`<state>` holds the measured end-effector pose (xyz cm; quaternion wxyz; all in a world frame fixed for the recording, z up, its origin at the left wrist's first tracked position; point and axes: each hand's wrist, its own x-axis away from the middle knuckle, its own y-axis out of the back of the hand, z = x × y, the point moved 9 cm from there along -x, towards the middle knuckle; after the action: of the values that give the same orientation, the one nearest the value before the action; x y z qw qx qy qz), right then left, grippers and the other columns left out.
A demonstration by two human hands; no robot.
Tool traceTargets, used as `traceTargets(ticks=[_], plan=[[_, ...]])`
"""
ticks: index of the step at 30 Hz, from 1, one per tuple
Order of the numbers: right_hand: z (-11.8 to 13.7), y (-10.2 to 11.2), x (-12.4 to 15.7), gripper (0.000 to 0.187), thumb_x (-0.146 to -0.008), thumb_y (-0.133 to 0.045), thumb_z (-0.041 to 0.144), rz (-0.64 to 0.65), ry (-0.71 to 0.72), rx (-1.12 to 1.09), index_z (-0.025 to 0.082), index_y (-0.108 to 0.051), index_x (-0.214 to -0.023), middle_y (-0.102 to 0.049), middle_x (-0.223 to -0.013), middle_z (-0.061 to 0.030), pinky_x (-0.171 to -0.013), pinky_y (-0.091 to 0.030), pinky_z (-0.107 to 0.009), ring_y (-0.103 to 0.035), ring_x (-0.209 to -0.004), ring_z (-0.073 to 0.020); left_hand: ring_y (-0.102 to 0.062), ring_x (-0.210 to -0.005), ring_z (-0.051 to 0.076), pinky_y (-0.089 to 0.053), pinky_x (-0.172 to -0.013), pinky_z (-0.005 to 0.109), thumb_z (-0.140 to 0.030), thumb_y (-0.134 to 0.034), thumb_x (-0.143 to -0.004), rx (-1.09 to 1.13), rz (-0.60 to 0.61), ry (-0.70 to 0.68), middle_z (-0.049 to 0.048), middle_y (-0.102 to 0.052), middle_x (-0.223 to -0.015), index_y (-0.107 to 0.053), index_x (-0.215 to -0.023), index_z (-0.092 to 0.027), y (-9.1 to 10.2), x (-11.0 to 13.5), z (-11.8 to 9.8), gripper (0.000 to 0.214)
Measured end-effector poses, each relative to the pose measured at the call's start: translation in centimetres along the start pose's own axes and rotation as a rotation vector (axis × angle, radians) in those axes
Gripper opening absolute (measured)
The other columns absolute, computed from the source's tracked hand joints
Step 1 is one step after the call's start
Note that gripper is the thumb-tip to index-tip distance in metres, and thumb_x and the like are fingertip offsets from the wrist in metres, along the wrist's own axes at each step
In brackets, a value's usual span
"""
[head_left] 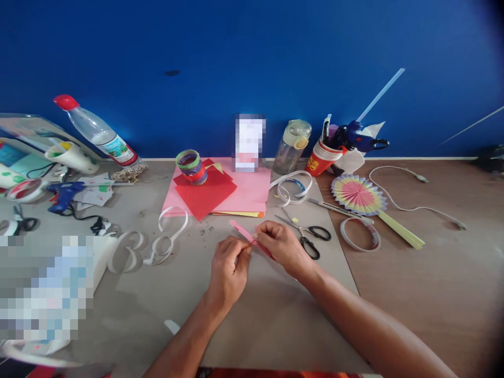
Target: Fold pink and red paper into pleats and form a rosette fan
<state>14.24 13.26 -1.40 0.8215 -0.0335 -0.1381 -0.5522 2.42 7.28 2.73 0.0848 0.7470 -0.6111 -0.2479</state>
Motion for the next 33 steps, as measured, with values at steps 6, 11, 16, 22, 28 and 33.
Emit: traceTargets(ticks=[6, 11, 16, 22, 28, 33], plan=[[0.4, -0.1, 0.2, 0.02, -0.076, -0.056, 0.031, 0.006, -0.01, -0.004, 0.018, -0.05, -0.063, -0.038, -0.051, 0.0069, -0.044, -0.023, -0.02, -0.028, -0.046, -0.0062, -0.053, -0.07, 0.018, -0.04, -0.071, 0.028, -0.019, -0.053, -0.085, 0.035, 0.036, -0.022, 0.0026, -0.059, -0.07, -0.063, -0.073, -0.022, 0.1, -0.1, -1.0, 0.016], [0.1, -0.1, 0.2, 0.015, -0.074, -0.056, 0.03, 0.016, -0.044, -0.084, 0.017, -0.054, -0.066, -0.043, -0.056, 0.0057, -0.048, -0.027, -0.021, -0.034, -0.051, -0.0075, -0.055, -0.081, 0.017, -0.044, -0.071, 0.027, -0.014, -0.048, -0.087, 0.02, 0.052, -0.169, 0.0066, -0.055, -0.091, -0.062, -0.082, -0.019, 0.3, 0.5, -2.5, 0.016], [0.6, -0.1, 0.2, 0.015, -0.074, -0.055, 0.029, 0.023, -0.018, -0.061, 0.017, -0.055, -0.065, -0.045, -0.057, 0.0053, -0.053, -0.03, -0.022, -0.037, -0.054, -0.0085, -0.056, -0.087, 0.016, -0.047, -0.073, 0.028, -0.012, -0.046, -0.087, 0.042, 0.067, -0.216, 0.008, -0.056, -0.1, -0.06, -0.081, -0.018, 0.4, 0.9, -2.7, 0.016], [2.9, 1.6, 0.3, 0.017, -0.072, -0.053, 0.024, -0.121, 0.153, 0.189, 0.018, -0.048, -0.057, -0.045, -0.059, 0.0034, -0.057, -0.033, -0.023, -0.041, -0.058, -0.0102, -0.058, -0.083, 0.017, -0.046, -0.07, 0.029, -0.015, -0.043, -0.089, 0.123, 0.104, -0.19, 0.007, -0.064, -0.091, -0.055, -0.078, -0.018, 0.3, 1.0, -2.6, 0.016], [1.8, 0.7, -0.1, 0.014, -0.074, -0.052, 0.024, 0.008, 0.079, 0.091, 0.017, -0.052, -0.062, -0.047, -0.058, 0.0044, -0.054, -0.032, -0.022, -0.04, -0.054, -0.0086, -0.055, -0.078, 0.014, -0.046, -0.07, 0.027, -0.02, -0.041, -0.092, 0.184, -0.022, -0.121, 0.0048, -0.058, -0.088, -0.054, -0.083, -0.019, 1.1, 0.4, -1.3, 0.015], [0.2, -0.2, -0.2, 0.017, -0.074, -0.058, 0.031, 0.082, -0.02, -0.143, 0.017, -0.054, -0.065, -0.045, -0.056, 0.0055, -0.051, -0.03, -0.022, -0.037, -0.051, -0.0077, -0.054, -0.081, 0.015, -0.047, -0.073, 0.027, -0.021, -0.053, -0.086, 0.022, -0.027, -0.032, 0.004, -0.054, -0.088, -0.052, -0.091, -0.019, 0.4, -0.1, -0.1, 0.005]])
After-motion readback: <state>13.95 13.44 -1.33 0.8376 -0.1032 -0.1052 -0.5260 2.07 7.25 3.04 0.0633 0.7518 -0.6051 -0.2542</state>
